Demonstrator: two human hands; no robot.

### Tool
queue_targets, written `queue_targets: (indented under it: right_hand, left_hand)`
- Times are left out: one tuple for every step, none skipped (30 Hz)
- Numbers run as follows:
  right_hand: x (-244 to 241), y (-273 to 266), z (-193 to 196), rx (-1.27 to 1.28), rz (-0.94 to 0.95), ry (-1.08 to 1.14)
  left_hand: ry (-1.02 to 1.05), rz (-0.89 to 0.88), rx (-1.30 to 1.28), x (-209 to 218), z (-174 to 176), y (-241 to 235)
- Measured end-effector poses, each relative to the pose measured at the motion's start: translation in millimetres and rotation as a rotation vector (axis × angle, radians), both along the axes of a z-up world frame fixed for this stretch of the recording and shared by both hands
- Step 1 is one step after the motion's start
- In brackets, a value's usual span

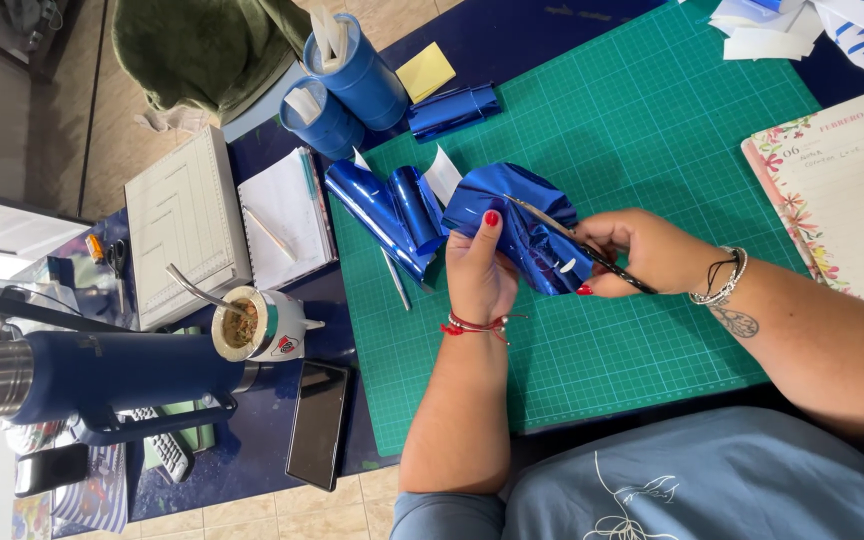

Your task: Cutting blue metallic vinyl sheets into smaller strips using scissors on a cutting mat.

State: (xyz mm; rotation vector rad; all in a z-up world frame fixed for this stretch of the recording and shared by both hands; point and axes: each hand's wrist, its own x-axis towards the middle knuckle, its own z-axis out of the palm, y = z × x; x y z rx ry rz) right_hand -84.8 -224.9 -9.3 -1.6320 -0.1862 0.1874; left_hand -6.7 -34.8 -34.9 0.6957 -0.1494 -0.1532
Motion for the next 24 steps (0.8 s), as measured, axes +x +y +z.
queue_targets:
  right_hand:
    - [-0.5,-0.2,-1.6,0.002,-0.002,0.002]
    - [-0.9,-0.2,-3.3,0.02,-0.007,-0.012]
    - [-0.3,-0.5,-4.6,0.038,-0.009,-0.027]
    - [-0.5,-0.2,-3.8,0.038,-0.008,-0.027]
    - [-1.4,0.2,-3.2,0.051,-0.009,-0.024]
    - [-2.2,0.5,-2.5,0.063,-0.01,-0.022]
    - [-1.6,-0.1,-7.0,0.065,-0.012,-0.021]
    - [-1.0,-0.9,-11.4,0.077,-0.014,-0.019]
    - [-0.7,-2.0,-15.7,0.089,-0.02,-0.018]
    - [-0.8,-0.6,-13.7,0.091,-0.025,-0.019]
    - [-0.9,1.1,-11.8,0.111,-0.019,-0.009]
    - [-1.0,3.1,-9.8,0.131,-0.013,0.0]
    - [-0.7,3.1,-9.9,0.131,-0.013,-0.001]
    - [-0.3,3.4,-10.0,0.134,-0.008,0.001]
    - [-0.1,3.7,-10.0,0.135,-0.002,0.003]
    - [0.9,1.9,-8.4,0.135,-0.002,0.003]
    - [1.1,0.5,-7.1,0.126,0.007,0.014]
    - [1.3,-0.9,-5.9,0.117,0.015,0.024]
    - [2.6,-3.8,-4.1,0.117,0.015,0.024]
    - [3.9,-6.8,-2.2,0.087,-0.007,0.009]
    - [5.1,-9.7,-0.2,0.056,-0.03,-0.006]
    - [5.1,-10.8,-0.8,0.057,-0.03,-0.007]
    - [4.6,-11.8,-1.7,0.05,-0.036,-0.011]
    - [4.1,-12.7,-2.6,0.042,-0.043,-0.015]
  left_hand:
    - [0.002,-0.002,0.002,-2.3,-1.4,-3.0]
    - [-0.011,0.012,-0.056,-4.6,-2.9,-5.9]
    - [-0.025,0.028,-0.114,-6.3,-4.2,-8.9]
    - [-0.024,0.029,-0.114,-5.5,-6.0,-10.4]
    - [-0.038,0.014,-0.146,-5.6,-8.0,-11.7]
    - [-0.052,0.0,-0.178,-5.7,-10.0,-13.2]
    - [-0.051,-0.002,-0.176,-8.9,-4.7,-12.5]
    - [-0.039,-0.016,-0.18,-12.3,0.6,-12.3]
    - [-0.028,-0.034,-0.184,-15.3,6.2,-12.5]
    - [-0.028,-0.039,-0.182,-17.1,8.9,-14.8]
    - [-0.028,-0.051,-0.216,-19.3,11.5,-16.7]
    - [-0.029,-0.064,-0.249,-21.5,14.2,-18.4]
    - [-0.029,-0.065,-0.249,-21.0,8.3,-18.4]
    - [-0.02,-0.095,-0.268,-20.5,2.4,-18.2]
    - [-0.01,-0.125,-0.288,-20.3,-3.5,-17.9]
    - [-0.01,-0.125,-0.288,-21.2,-1.2,-18.6]
    - [-0.012,-0.135,-0.294,-22.9,0.8,-18.9]
    - [-0.013,-0.146,-0.299,-24.5,2.9,-19.3]
    - [-0.014,-0.147,-0.299,-23.3,5.4,-17.5]
    - [-0.007,-0.127,-0.291,-22.3,8.0,-15.8]
    - [0.0,-0.107,-0.283,-21.3,10.6,-14.1]
    - [0.0,-0.108,-0.282,-19.6,7.2,-12.6]
    - [-0.001,-0.107,-0.268,-18.1,3.6,-11.0]
    - [-0.002,-0.106,-0.254,-16.6,-0.1,-9.4]
